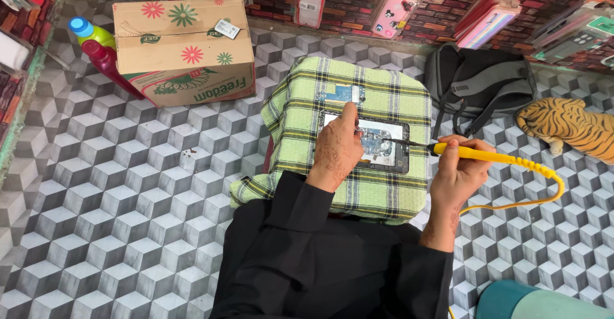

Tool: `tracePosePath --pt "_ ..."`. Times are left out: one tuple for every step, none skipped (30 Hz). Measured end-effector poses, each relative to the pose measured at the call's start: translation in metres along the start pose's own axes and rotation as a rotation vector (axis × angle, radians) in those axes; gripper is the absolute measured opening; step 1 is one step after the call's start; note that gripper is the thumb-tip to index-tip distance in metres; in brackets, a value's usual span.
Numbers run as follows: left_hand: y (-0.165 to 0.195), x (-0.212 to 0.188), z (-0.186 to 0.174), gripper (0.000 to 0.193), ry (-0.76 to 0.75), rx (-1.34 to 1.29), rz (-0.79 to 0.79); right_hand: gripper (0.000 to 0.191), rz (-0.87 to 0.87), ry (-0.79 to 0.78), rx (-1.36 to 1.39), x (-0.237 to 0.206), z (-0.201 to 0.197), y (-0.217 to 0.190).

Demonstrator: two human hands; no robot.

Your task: The person uses a yellow soldering iron to work on the exposed circuit board of a disassembled smartphone placed on a plaid cloth. The hands hold the device steady while applying the soldering iron to various points on the board.

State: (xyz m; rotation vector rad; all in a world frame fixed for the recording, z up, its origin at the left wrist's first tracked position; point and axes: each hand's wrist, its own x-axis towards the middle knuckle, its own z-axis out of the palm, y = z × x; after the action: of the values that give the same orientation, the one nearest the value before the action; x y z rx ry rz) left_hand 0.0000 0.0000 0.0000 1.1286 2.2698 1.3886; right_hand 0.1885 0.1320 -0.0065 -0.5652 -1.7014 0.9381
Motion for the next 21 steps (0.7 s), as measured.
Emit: tracePosePath --pt "0.0000 0.0001 0.0000 0.026 -0.002 -0.005 -0.001 0.018 -0.023 -0.015 0.002 0.0000 0.0011 -0.0001" --pt "0.0000 0.0002 0.0000 0.026 -0.003 -0.010 -0.002 0.018 -0.047 -0.030 0.004 0.0000 0.0019 -0.0004" --pt "0.0001 0.0002 -0.0001 0.025 -0.005 -0.015 -0.004 0.018 -0.070 -0.046 0.007 0.0000 0.0025 -0.0008" --pt "0.0001 0.0001 -0.0001 0.025 0.000 -0.017 0.000 0.018 -0.066 -0.042 -0.007 0.0000 0.0027 -0.0014" --pt "0.0002 -0.0004 -0.0001 0.026 0.006 -0.019 0.004 0.018 -0.062 -0.037 -0.021 -0.0003 0.0023 -0.0024" --pt "0.0002 -0.0009 0.0000 0.026 0.010 -0.022 0.008 0.018 -0.057 -0.032 -0.035 -0.0006 0.0017 -0.0033" --pt "0.0001 -0.0009 0.0002 0.026 0.013 -0.021 0.011 0.018 -0.058 -0.023 -0.066 -0.0001 0.0010 -0.0041" --pt "-0.0001 -0.0003 0.0001 0.027 0.016 -0.021 0.015 0.017 -0.059 -0.013 -0.097 0.0007 0.0006 -0.0045" --pt "0.0001 -0.0007 0.0000 0.027 0.020 -0.020 0.018 0.017 -0.059 -0.004 -0.128 0.0009 0.0000 -0.0053" --pt "0.0004 -0.0006 0.0001 0.027 0.017 -0.017 0.014 0.018 -0.057 -0.005 -0.109 0.0012 0.0001 -0.0058" --pt "0.0006 -0.0001 0.0002 0.027 0.013 -0.014 0.011 0.018 -0.055 -0.006 -0.091 0.0014 0.0004 -0.0059" --pt "0.0006 0.0007 0.0004 0.027 0.010 -0.011 0.008 0.018 -0.053 -0.006 -0.073 0.0019 0.0009 -0.0057" --pt "0.0008 0.0001 0.0003 0.027 0.010 -0.014 0.009 0.018 -0.058 -0.008 -0.071 0.0016 0.0008 -0.0060" --pt "0.0006 -0.0003 0.0002 0.027 0.010 -0.018 0.011 0.018 -0.064 -0.010 -0.070 0.0014 0.0009 -0.0061" --pt "0.0003 -0.0004 0.0001 0.027 0.011 -0.021 0.012 0.018 -0.069 -0.012 -0.068 0.0014 0.0014 -0.0061" --pt "0.0000 -0.0001 0.0001 0.027 0.010 -0.017 0.010 0.018 -0.075 -0.012 -0.070 0.0018 0.0017 -0.0059" --pt "0.0001 -0.0005 0.0003 0.027 0.009 -0.014 0.009 0.018 -0.081 -0.012 -0.072 0.0019 0.0012 -0.0065" --pt "0.0001 -0.0006 0.0005 0.026 0.008 -0.011 0.008 0.018 -0.087 -0.012 -0.074 0.0022 0.0009 -0.0073" --pt "-0.0001 -0.0004 0.0007 0.026 0.011 -0.015 0.013 0.018 -0.085 -0.012 -0.073 0.0026 0.0006 -0.0076" --pt "-0.0005 -0.0001 0.0010 0.026 0.013 -0.019 0.018 0.018 -0.083 -0.012 -0.072 0.0028 0.0004 -0.0075" --pt "-0.0008 -0.0006 0.0011 0.026 0.016 -0.022 0.024 0.018 -0.081 -0.012 -0.071 0.0021 -0.0001 -0.0076"
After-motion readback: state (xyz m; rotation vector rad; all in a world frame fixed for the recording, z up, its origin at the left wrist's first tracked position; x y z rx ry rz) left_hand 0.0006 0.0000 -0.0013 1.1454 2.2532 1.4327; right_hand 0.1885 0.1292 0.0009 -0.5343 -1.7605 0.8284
